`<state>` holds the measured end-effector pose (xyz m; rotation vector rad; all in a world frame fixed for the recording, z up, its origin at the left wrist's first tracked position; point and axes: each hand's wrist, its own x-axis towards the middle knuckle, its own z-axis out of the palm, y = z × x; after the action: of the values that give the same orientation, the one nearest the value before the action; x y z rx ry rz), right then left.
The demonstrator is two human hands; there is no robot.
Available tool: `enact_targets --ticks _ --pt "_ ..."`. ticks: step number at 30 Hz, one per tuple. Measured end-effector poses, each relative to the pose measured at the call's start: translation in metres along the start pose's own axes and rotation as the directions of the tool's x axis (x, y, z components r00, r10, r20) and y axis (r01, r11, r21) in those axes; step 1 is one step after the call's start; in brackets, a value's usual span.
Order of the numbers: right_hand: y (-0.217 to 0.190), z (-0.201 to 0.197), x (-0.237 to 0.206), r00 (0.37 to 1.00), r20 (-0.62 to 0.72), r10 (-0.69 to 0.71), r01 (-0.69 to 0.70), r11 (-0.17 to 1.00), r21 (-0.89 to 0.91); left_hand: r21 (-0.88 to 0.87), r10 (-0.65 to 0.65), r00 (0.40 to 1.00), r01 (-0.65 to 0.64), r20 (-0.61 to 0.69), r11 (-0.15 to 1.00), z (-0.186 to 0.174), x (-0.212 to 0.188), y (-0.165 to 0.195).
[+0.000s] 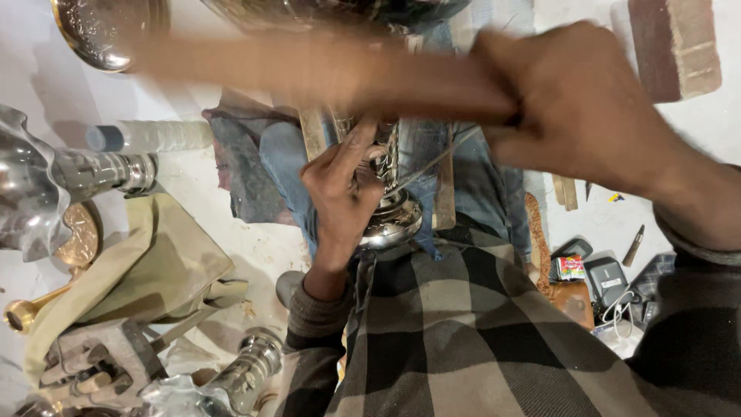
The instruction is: The person sits on the floor holding a silver vase between their legs and hand-engraves decorative patterns into its surface. They hold a chisel against the metal with one hand and strike it with a wooden mallet in the other, periodically repositioning the chisel and rotating the vase to work new areas.
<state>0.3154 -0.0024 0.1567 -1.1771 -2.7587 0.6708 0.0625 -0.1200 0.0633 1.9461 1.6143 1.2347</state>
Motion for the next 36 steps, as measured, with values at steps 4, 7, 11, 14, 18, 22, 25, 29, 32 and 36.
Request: enact_targets --ticks 4,7,11,14,18,22,25,29,32,36 --pt "0.002 0.005 -0.001 0.975 -0.200 -0.093 0.132 0.973 0.192 0.040 -0.086 0.996 0.086 0.008 0.995 -0.002 0.000 0.002" --pt "0.001 0.009 -0.003 0.997 -0.077 -0.012 0.013 1.000 0.014 -0.001 -0.067 0.997 0.067 -0.023 0.998 -0.003 0.002 0.005" --pt "-0.004 0.022 -0.003 0.986 -0.168 0.012 0.062 0.902 0.428 -0.080 -0.043 0.998 0.039 -0.051 0.996 -0.005 0.002 0.009" --pt "-0.003 0.034 -0.002 0.985 -0.166 0.036 0.069 0.812 0.580 0.025 -0.079 0.997 0.079 0.011 0.997 -0.006 -0.001 0.010" --pt "0.007 0.034 0.001 0.965 -0.261 -0.015 0.164 0.812 0.560 0.026 -0.008 1.000 0.009 -0.030 1.000 -0.004 -0.002 0.005" --pt "0.003 0.018 0.007 0.932 -0.362 0.018 0.197 0.813 0.548 0.037 -0.080 0.996 0.082 -0.047 0.996 -0.002 -0.003 0.000" --pt "0.001 -0.003 0.004 0.975 -0.222 -0.028 0.127 0.886 0.445 -0.061 -0.076 0.997 0.073 -0.033 0.995 -0.004 -0.007 0.000" --pt "-0.002 -0.011 0.003 0.979 -0.141 -0.145 0.130 0.985 -0.115 -0.010 -0.088 0.995 0.087 -0.050 0.996 -0.005 -0.008 -0.001" --pt "-0.003 -0.006 0.003 0.977 -0.161 -0.140 0.149 0.987 0.050 -0.103 -0.103 0.995 0.101 -0.016 0.989 -0.005 -0.008 -0.002" --pt "-0.003 -0.005 0.001 0.968 -0.185 -0.171 0.148 0.980 -0.132 -0.046 -0.044 0.997 0.041 -0.062 0.998 -0.003 -0.006 -0.003"
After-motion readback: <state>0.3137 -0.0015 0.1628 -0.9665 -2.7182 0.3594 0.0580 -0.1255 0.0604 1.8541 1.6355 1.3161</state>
